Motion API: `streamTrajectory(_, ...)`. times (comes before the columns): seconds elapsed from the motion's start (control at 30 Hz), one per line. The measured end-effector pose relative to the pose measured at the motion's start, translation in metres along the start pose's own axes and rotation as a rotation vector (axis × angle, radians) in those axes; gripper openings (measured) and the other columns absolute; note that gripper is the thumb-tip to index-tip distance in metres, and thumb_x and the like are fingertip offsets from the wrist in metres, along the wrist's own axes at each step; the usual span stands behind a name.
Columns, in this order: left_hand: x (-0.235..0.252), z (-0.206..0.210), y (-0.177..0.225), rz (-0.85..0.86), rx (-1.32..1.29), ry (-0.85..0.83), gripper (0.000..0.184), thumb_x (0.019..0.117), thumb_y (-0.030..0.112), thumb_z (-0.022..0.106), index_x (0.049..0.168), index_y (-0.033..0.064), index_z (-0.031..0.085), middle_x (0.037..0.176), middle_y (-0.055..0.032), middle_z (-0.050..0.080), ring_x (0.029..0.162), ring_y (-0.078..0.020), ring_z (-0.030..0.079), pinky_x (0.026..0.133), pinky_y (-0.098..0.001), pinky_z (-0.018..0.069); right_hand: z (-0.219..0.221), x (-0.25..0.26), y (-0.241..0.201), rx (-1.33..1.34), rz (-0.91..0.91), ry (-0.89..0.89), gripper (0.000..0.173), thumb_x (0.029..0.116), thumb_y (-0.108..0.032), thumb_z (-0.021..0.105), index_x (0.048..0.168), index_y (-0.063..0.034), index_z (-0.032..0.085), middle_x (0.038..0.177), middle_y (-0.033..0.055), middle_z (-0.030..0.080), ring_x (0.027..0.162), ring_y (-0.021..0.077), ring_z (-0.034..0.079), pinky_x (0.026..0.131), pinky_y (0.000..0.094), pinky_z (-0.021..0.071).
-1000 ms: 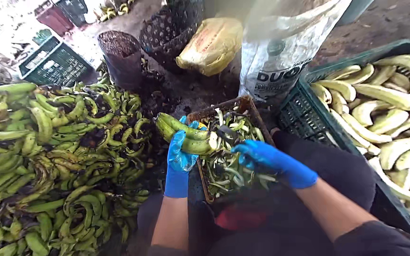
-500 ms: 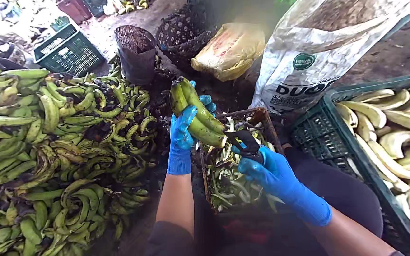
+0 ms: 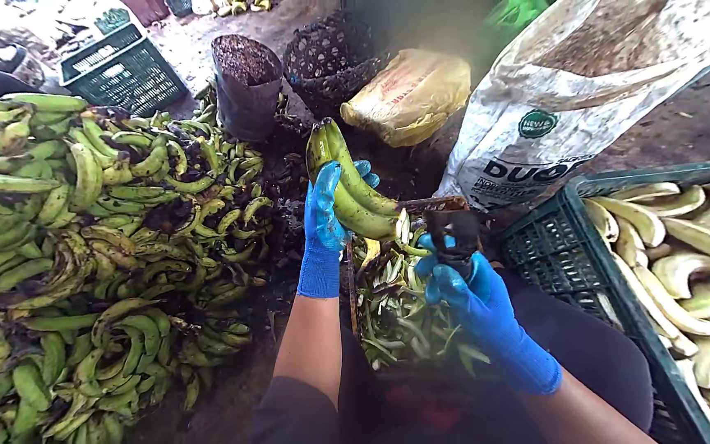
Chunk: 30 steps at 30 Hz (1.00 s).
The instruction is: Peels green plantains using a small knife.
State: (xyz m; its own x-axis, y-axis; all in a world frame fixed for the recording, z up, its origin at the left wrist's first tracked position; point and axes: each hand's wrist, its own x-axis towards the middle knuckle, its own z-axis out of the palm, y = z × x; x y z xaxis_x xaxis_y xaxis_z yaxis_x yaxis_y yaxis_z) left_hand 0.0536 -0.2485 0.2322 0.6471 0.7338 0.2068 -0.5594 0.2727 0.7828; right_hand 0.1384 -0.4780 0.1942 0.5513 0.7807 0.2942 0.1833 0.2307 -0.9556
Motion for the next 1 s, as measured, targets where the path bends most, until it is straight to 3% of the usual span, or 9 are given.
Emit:
streamTrajectory(0.13,-0.003,0.009,-0.019,-0.201,0.038,0.117,0.045,0.1056,0.035,0.044,0.144,0.0129,0.039,0.108,-0.0143,0.066,0.092,-0.0265,0.069,0.082,-0.0440,0.0600,0.005,0.022,0.011,-0.231,-0.164,0.138,0.076,0.0882,-0.038,0.076,0.149,-0.0062,0.044,0.143,0.0126,0.055,0.095,0.0122,0.069,0.077,0.0324,0.0634)
streamTrajectory(0.23,-0.015,0.021,-0.029,-0.332,0.067,0.109,0.049,0.1060,0.039,0.044,0.150,0.0210,0.036,0.114,-0.0111,0.064,0.095,-0.0238,0.067,0.082,-0.0413,0.0584,0.005,0.031,0.022,-0.530,-0.207,0.132,0.064,0.0908,-0.038,0.072,0.148,-0.0148,0.054,0.148,0.0129,0.056,0.122,0.0232,0.065,0.094,0.0466,0.0569)
streamTrajectory(0.4,-0.026,0.028,-0.016,-0.263,0.136,-0.153,0.061,0.1023,0.062,0.018,0.140,0.0278,0.052,0.105,0.0011,0.068,0.086,-0.0119,0.065,0.071,-0.0328,0.0576,-0.010,0.032,0.009,0.219,-0.055,0.077,0.036,0.0935,-0.025,0.074,0.125,-0.0121,0.061,0.085,-0.0009,0.073,0.064,0.0116,0.069,0.063,0.0304,0.0625)
streamTrajectory(0.47,-0.031,0.031,-0.030,-0.229,0.057,-0.219,0.051,0.1016,0.053,0.041,0.141,0.0208,0.051,0.115,-0.0010,0.068,0.099,-0.0134,0.067,0.083,-0.0367,0.0583,-0.017,0.035,0.008,0.381,0.070,0.017,0.022,0.0941,-0.017,0.070,0.114,-0.0122,0.061,0.078,0.0022,0.073,0.061,0.0139,0.069,0.062,0.0303,0.0618)
streamTrajectory(0.53,-0.030,0.029,-0.048,-0.252,0.003,-0.166,0.055,0.0999,0.035,0.055,0.149,0.0149,0.043,0.128,-0.0067,0.064,0.112,-0.0171,0.064,0.095,-0.0412,0.0551,-0.018,0.038,0.014,0.301,0.177,0.095,0.023,0.0928,-0.013,0.068,0.113,-0.0070,0.060,0.081,0.0053,0.072,0.061,0.0164,0.069,0.062,0.0321,0.0624)
streamTrajectory(0.6,-0.030,0.029,-0.052,-0.226,0.069,-0.079,0.048,0.1019,0.024,0.057,0.148,0.0150,0.044,0.128,-0.0058,0.063,0.112,-0.0158,0.064,0.096,-0.0399,0.0550,-0.022,0.039,0.021,0.179,0.212,0.187,0.036,0.0979,-0.022,0.063,0.129,-0.0056,0.058,0.093,0.0054,0.073,0.066,0.0159,0.070,0.065,0.0322,0.0630)
streamTrajectory(0.77,-0.027,0.026,-0.040,-0.138,0.221,-0.165,0.064,0.0940,0.022,0.068,0.151,0.0184,0.038,0.135,-0.0032,0.059,0.116,-0.0138,0.062,0.097,-0.0376,0.0544,-0.033,0.036,0.015,0.110,0.104,0.183,0.046,0.1068,-0.034,0.047,0.142,-0.0049,0.046,0.113,0.0043,0.072,0.075,0.0133,0.071,0.070,0.0312,0.0631)
streamTrajectory(0.87,-0.027,0.032,-0.050,-0.191,0.217,-0.160,0.065,0.0871,0.011,0.071,0.146,0.0112,0.044,0.125,-0.0067,0.065,0.107,-0.0148,0.065,0.093,-0.0364,0.0560,-0.024,0.035,0.012,0.053,0.075,0.180,0.046,0.1038,-0.038,0.053,0.134,-0.0026,0.052,0.091,0.0016,0.074,0.072,0.0141,0.073,0.071,0.0344,0.0649)
streamTrajectory(1.0,-0.036,0.036,-0.049,-0.191,0.321,-0.260,0.073,0.0822,0.003,0.071,0.148,0.0073,0.040,0.128,-0.0081,0.063,0.110,-0.0147,0.065,0.094,-0.0342,0.0559,-0.035,0.039,0.009,0.044,-0.018,0.290,0.046,0.1032,-0.038,0.055,0.134,-0.0040,0.053,0.104,0.0016,0.074,0.071,0.0117,0.070,0.065,0.0313,0.0625)
